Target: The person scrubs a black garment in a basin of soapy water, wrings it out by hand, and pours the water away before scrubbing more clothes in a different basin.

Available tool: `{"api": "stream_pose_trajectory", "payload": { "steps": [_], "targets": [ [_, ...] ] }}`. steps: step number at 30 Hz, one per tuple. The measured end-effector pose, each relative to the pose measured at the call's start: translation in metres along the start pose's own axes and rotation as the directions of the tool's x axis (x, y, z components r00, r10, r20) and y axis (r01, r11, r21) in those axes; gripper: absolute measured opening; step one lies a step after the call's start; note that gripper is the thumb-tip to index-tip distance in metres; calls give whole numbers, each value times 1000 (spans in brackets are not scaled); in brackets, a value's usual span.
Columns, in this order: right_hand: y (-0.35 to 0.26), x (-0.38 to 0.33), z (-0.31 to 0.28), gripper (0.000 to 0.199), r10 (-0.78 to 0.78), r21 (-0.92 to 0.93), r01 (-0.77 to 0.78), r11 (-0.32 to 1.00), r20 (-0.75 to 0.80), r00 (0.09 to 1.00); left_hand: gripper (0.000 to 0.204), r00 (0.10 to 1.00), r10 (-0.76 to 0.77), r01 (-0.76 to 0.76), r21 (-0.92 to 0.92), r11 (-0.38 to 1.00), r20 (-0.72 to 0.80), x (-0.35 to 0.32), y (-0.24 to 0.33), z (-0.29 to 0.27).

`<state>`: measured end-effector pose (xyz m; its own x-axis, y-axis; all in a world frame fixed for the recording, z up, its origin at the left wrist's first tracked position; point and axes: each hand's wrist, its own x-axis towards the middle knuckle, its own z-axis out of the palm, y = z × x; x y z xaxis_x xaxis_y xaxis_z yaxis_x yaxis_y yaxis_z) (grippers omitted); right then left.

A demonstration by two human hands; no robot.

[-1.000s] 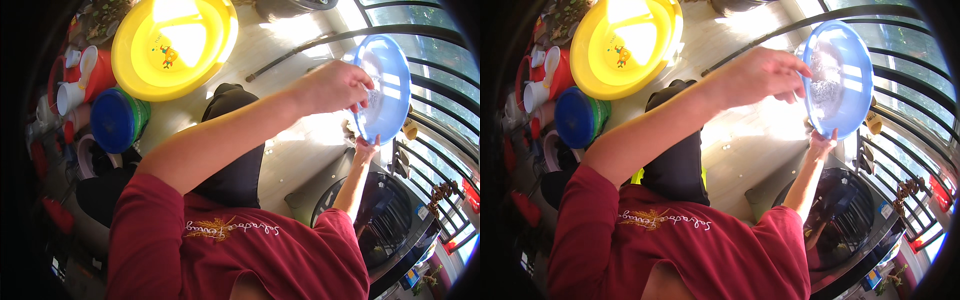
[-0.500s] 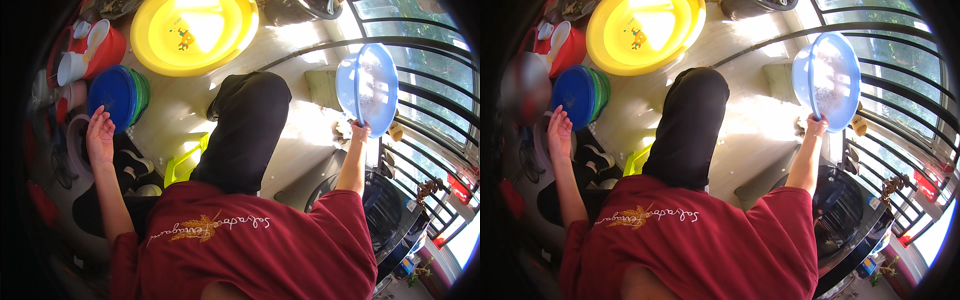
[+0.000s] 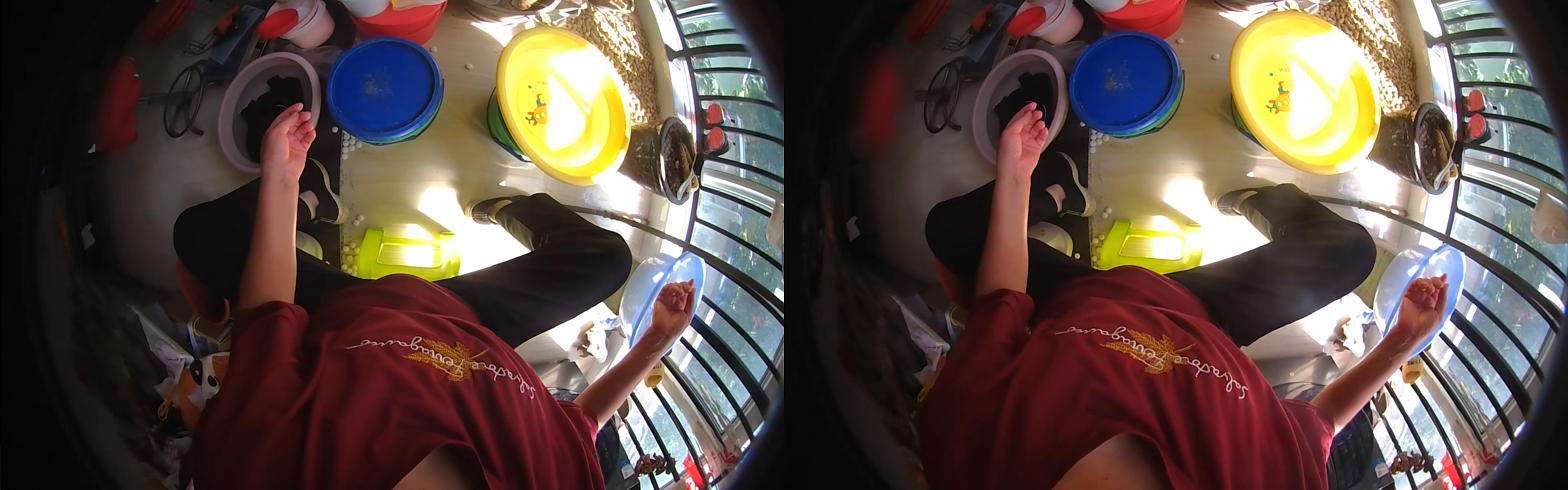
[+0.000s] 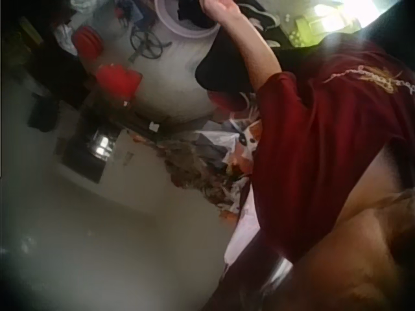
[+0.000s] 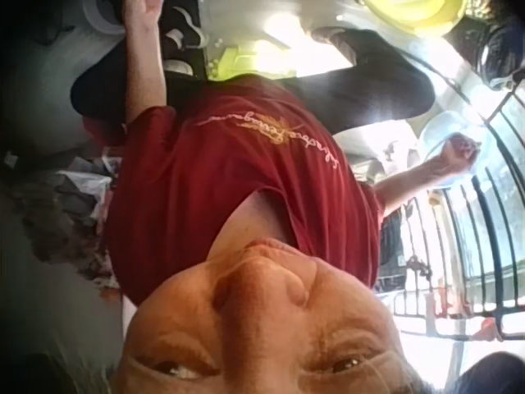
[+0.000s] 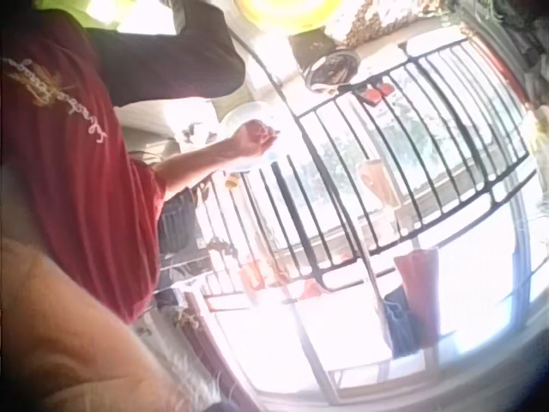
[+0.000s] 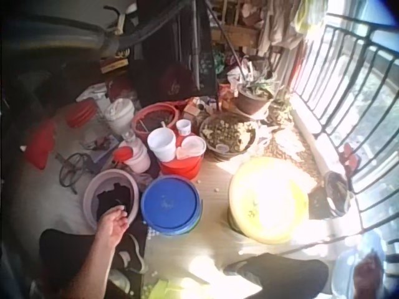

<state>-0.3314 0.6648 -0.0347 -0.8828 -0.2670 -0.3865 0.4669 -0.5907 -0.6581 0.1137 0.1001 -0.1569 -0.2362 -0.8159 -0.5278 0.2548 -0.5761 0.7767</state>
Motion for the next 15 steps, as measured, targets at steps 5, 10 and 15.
{"api": "stream_pose_trajectory", "payload": {
  "steps": [5, 10, 15],
  "targets": [
    [103, -17, 158, 24, 123, -375, 37, 926, 393, 911, 12, 968, -17, -17, -132, 991, -249, 51, 19, -81],
    [292, -57, 255, 20, 599, -646, -400, 651, 113, 792, 15, 960, 211, -207, 40, 977, -185, 105, 138, -150],
    [451, -86, 307, 16, 897, -820, -503, 273, 27, 442, 27, 845, 508, -371, 499, 783, -168, 120, 252, -210]
  ]
}}
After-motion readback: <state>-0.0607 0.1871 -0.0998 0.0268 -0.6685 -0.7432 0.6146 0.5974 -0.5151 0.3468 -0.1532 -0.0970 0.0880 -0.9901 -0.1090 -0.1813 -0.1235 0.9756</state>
